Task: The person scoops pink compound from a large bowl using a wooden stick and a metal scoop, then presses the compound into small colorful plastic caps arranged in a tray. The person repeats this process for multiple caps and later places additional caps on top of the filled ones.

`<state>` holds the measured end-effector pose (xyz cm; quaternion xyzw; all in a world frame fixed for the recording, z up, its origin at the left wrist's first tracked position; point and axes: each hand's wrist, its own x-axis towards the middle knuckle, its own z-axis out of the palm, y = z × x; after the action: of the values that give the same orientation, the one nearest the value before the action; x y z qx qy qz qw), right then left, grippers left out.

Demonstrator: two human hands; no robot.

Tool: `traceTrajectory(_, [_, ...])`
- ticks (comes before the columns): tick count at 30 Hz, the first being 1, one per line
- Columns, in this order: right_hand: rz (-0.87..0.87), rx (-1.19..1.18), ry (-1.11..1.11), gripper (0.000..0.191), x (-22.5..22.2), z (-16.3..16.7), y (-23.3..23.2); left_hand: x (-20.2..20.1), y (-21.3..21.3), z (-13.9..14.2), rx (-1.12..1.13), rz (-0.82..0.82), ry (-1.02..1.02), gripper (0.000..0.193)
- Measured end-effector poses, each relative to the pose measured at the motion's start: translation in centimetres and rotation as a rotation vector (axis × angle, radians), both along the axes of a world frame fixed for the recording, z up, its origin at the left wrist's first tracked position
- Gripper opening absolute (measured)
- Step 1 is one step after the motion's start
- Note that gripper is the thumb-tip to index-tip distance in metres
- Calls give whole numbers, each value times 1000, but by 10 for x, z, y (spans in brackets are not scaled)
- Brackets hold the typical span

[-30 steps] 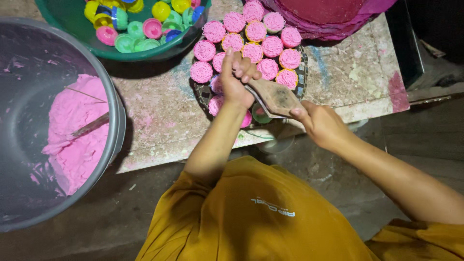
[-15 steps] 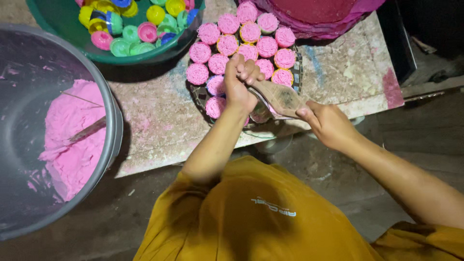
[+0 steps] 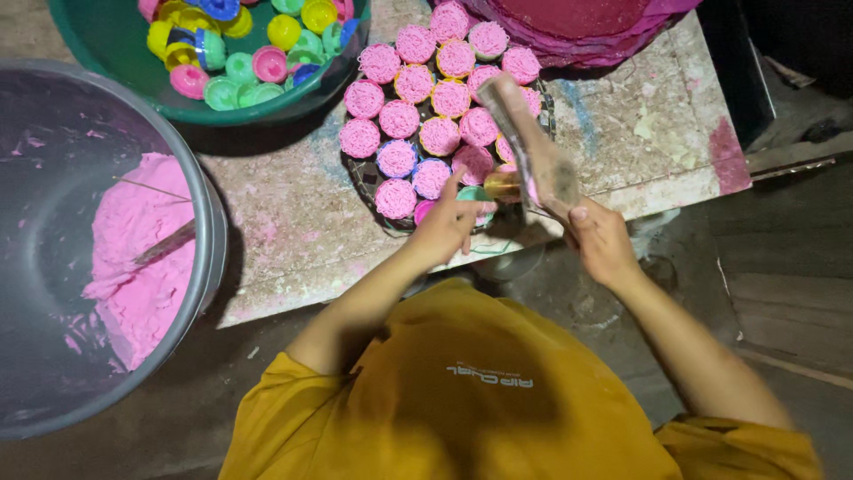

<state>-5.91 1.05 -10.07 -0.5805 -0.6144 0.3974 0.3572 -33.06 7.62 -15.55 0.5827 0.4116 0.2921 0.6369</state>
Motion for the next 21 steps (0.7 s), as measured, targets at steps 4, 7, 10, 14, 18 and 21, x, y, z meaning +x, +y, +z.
traceTrajectory(4, [-123,-5,118,72,6,-14,-18,-4,-8,10,844,-66,697,73])
traceTrajectory(7, [-179,20,257,75,10,-26,-33,-7,-7,11,982,27,526,63])
traceTrajectory(10, [-241,45,416,77,10,-39,-48,-10,-4,13,975,78,614,39])
traceTrajectory(14, [-340,87,511,79,8,-49,-60,-17,-6,19,1019,99,630,15])
traceTrajectory(18, [-387,104,573,78,9,-51,-62,-21,-10,29,1023,71,565,29])
traceTrajectory(21, [-396,113,579,77,10,-51,-58,-19,-13,35,1047,51,569,32])
